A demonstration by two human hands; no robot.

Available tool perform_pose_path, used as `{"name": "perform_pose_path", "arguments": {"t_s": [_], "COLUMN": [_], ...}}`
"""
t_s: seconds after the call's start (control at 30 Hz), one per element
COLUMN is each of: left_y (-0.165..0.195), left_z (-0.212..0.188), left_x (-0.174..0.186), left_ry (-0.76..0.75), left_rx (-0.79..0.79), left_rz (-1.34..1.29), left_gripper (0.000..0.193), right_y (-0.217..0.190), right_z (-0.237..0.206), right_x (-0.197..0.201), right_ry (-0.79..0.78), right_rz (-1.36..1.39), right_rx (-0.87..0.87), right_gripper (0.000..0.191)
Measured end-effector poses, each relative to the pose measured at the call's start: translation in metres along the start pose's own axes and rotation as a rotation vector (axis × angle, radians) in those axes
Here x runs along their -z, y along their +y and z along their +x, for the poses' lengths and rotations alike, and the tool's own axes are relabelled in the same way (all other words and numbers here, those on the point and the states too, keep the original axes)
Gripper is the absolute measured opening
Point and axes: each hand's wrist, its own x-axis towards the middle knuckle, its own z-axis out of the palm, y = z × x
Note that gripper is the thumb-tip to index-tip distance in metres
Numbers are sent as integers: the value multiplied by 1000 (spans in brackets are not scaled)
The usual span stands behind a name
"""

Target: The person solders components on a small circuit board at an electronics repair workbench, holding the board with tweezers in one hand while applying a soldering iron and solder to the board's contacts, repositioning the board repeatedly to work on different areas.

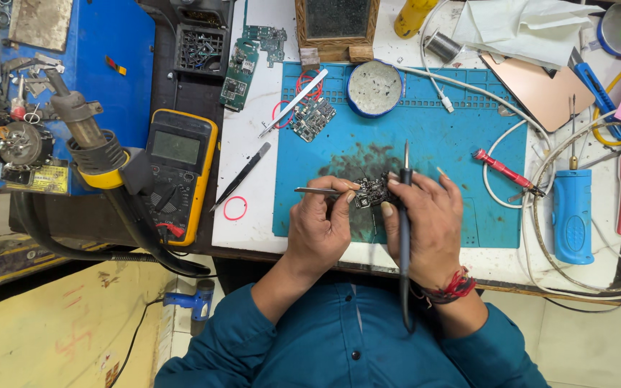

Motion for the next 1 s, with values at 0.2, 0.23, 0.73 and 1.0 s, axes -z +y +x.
{"name": "perform_pose_path", "arguments": {"t_s": [0.2, 0.23, 0.73, 1.0], "left_y": [0, -1, -1, 0], "left_z": [0, 0, 0, 0], "left_x": [0, 0, 0, -1], "left_ry": [2, 4, -4, 4], "left_rx": [20, 23, 10, 12], "left_rz": [7, 0, 6, 8], "left_gripper": [17, 16, 16, 16], "right_y": [2, 3, 9, 7], "right_z": [-7, -9, -25, -21], "right_x": [-1, -1, 7, 6], "right_ry": [41, 49, 111, 99], "right_rz": [-31, -30, 243, 284], "right_rx": [-47, -50, -101, -35], "right_gripper": [28, 27, 6, 4]}}
